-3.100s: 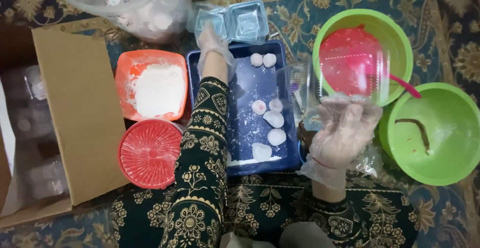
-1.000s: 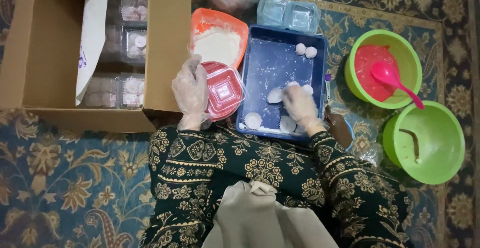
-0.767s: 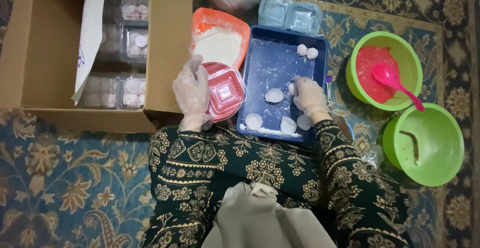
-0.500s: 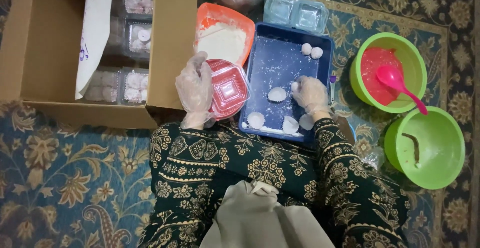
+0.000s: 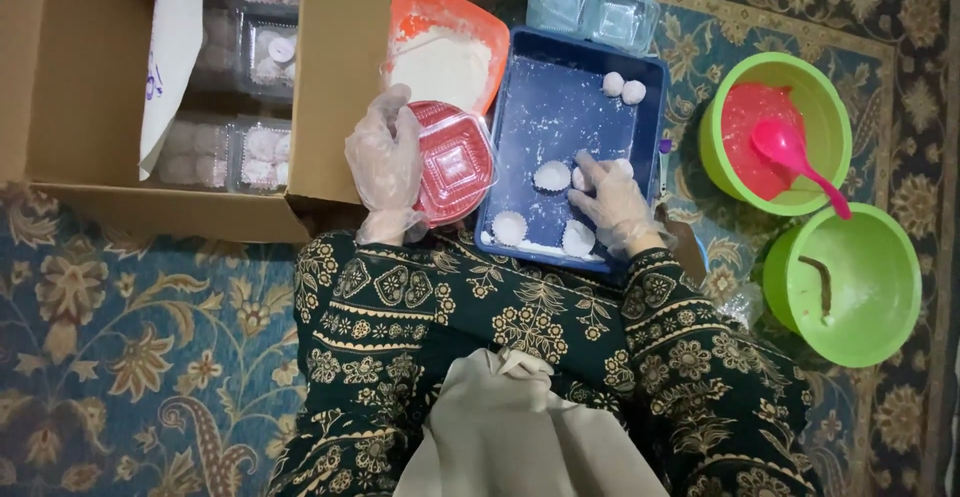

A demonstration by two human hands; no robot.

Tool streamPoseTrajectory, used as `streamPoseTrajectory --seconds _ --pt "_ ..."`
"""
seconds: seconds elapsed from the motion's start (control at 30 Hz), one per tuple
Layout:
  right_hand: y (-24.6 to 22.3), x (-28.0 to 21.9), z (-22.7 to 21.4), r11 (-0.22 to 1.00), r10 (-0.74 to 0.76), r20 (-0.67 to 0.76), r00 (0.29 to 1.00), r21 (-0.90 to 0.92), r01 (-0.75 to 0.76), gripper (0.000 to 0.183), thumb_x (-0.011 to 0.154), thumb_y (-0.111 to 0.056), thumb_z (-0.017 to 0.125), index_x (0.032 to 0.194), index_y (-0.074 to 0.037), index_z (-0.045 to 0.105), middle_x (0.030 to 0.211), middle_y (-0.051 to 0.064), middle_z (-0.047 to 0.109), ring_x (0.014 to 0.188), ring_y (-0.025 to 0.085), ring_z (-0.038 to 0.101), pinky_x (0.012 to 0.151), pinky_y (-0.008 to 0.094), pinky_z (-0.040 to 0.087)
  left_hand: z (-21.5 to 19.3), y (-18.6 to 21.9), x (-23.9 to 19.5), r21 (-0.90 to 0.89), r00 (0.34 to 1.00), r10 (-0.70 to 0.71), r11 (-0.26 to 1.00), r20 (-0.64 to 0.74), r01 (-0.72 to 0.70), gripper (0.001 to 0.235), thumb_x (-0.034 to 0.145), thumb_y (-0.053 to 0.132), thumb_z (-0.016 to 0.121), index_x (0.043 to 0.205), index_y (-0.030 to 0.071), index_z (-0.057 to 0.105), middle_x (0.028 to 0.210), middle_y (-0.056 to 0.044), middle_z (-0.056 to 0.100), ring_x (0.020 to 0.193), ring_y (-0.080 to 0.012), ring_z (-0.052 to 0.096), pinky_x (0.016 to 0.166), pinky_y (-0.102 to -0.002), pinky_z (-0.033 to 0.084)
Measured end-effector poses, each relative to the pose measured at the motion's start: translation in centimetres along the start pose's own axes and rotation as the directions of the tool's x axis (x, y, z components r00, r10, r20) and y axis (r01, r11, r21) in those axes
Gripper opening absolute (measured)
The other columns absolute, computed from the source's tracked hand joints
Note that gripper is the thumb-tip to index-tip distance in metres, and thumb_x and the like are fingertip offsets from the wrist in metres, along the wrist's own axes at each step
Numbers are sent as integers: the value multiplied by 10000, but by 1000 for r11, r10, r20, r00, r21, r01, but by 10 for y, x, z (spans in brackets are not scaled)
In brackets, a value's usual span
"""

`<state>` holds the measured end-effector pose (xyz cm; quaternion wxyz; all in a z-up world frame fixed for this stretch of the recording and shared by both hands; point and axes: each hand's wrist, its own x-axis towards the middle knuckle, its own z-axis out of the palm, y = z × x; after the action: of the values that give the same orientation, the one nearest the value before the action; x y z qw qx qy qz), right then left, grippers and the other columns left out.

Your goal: The person sits on a rug and uses gloved hands to roll small white dough balls in a blue tray, then places them into clear plastic containers. The filled containers are stacked inside a cardboard box. The person also handles a red lid and a container of white powder during the process.

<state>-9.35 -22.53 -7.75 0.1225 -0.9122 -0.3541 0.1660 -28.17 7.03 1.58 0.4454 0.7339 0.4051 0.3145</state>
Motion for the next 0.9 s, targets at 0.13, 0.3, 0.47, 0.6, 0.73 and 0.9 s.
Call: streamPoseTrajectory --seconds 0.13,0.3,0.47,0.6,0.73,0.9 --pt "-2 -1 14 995 94 2 996 10 -94 404 904 -381 677 1293 -276 639 1267 122 623 1102 400 680 942 518 590 -1 1 -1 -2 1000 -17 1000 0 17 277 936 291 601 1131 164 750 1093 -89 781 997 -315 745 896 -435 580" --pt "12 -3 33 995 97 37 995 30 -98 460 822 -439 755 1235 -269 644 1261 121 615 1093 437 683 969 530 575 0 0 -1 4 1000 0 1000 23 0 269 946 286 594 1128 156 742 1113 -79 778 998 -300 751 888 -421 590" --pt "4 -3 16 959 259 -223 940 173 -224 289 864 -329 731 1115 -209 653 1122 96 624 992 395 708 896 520 589 0 -1 -2 0 1000 30 1000 2 -30 273 952 305 598 1135 163 743 1079 -87 781 976 -299 748 878 -412 583" --pt "14 -4 29 976 202 -202 958 127 -179 260 800 -244 748 1051 -226 681 1099 50 627 981 383 714 893 510 590 2 -4 -1 -11 998 55 998 -11 -55 266 949 285 605 1132 153 746 1072 -89 784 966 -292 754 870 -405 588" --pt "16 -6 30 973 206 -251 946 158 -170 339 817 -115 635 1125 -253 613 1023 48 663 977 343 717 891 510 581 2 -1 -2 5 998 64 998 -22 -64 257 954 285 602 1126 155 741 1056 -91 784 961 -302 746 861 -412 583" --pt "1 -1 14 977 215 -121 969 14 -215 640 846 -147 605 1470 -246 502 1289 173 626 1117 438 677 1002 551 543 1 1 -2 2 993 114 994 -33 -114 249 962 262 600 1113 123 741 1039 -124 781 929 -327 751 831 -421 584"
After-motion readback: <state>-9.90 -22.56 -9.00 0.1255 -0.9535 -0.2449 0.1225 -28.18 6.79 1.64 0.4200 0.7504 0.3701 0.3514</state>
